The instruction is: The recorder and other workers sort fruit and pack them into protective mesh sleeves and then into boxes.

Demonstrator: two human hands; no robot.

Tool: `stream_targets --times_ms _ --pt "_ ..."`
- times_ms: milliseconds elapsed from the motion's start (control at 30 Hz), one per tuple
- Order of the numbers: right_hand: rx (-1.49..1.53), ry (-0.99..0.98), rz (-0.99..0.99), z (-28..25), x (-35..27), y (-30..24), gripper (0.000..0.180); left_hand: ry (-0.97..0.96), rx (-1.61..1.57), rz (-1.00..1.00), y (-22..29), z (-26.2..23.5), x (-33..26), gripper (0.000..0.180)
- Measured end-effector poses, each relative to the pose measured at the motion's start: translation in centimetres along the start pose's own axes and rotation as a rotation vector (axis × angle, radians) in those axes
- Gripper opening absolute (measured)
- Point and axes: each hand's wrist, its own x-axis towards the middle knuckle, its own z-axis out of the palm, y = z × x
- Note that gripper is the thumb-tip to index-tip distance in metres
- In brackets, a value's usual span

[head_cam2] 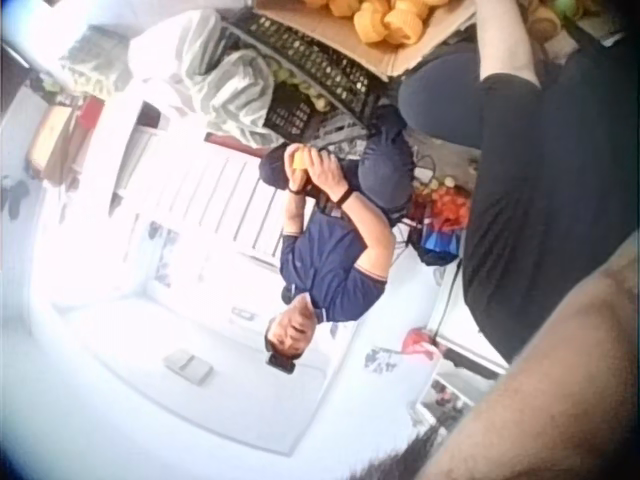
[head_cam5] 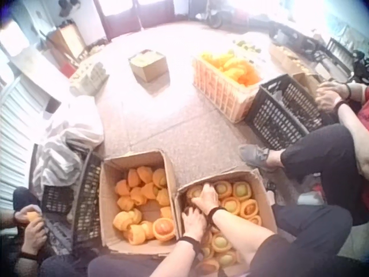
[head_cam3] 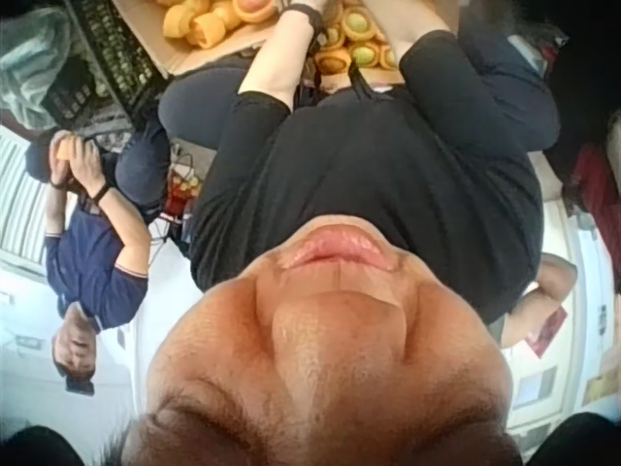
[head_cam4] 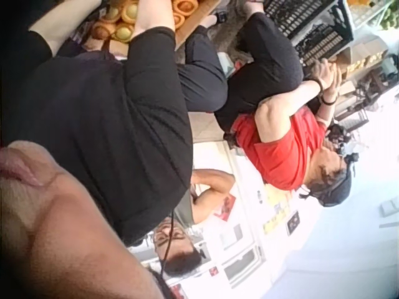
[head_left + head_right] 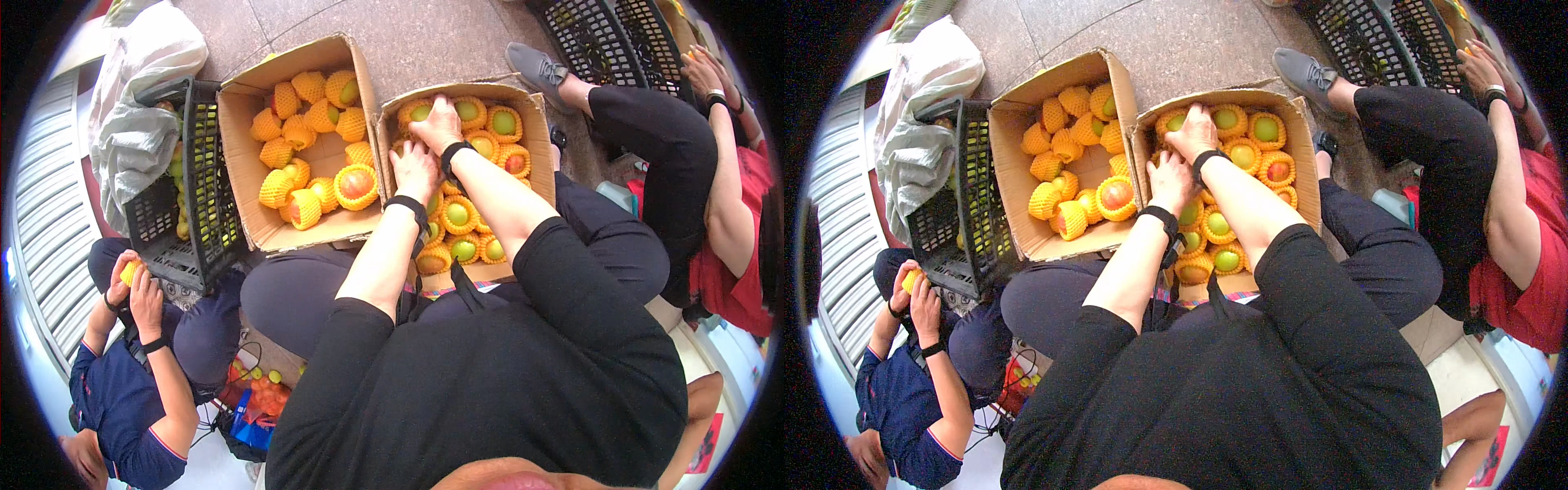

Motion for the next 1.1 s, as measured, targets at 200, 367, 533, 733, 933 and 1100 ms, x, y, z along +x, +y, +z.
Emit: stream_targets --times_ms 200,367,533,733,933,1100 --pt "0.102 0.030 0.128 1.3 -0.3 -0.5 0.060 0.042 -0.045 -0.031 0.0 0.5 -0.4 0.040" --pt "0.033 -0.013 0.081 1.3 -0.1 0.0 0.063 -0.022 0.012 -0.013 0.1 0.0 -0.2 0.042" --pt "-0.003 -0.080 -0.077 1.3 -0.5 1.1 0.065 -0.094 0.038 -0.044 0.3 -0.9 0.0 0.046" --pt "-0.070 -0.300 -0.021 0.6 0.2 0.7 0.063 -0.174 0.018 -0.025 0.0 -0.9 0.4 0.051" --pt "-0.110 -0.257 -0.052 2.0 0.2 1.2 0.064 -0.166 0.042 -0.024 0.1 -0.7 0.8 0.054" --pt "-0.008 -0.192 -0.105 2.1 -0.1 1.9 0.063 -0.140 0.059 0.004 0.1 -0.5 0.7 0.058"
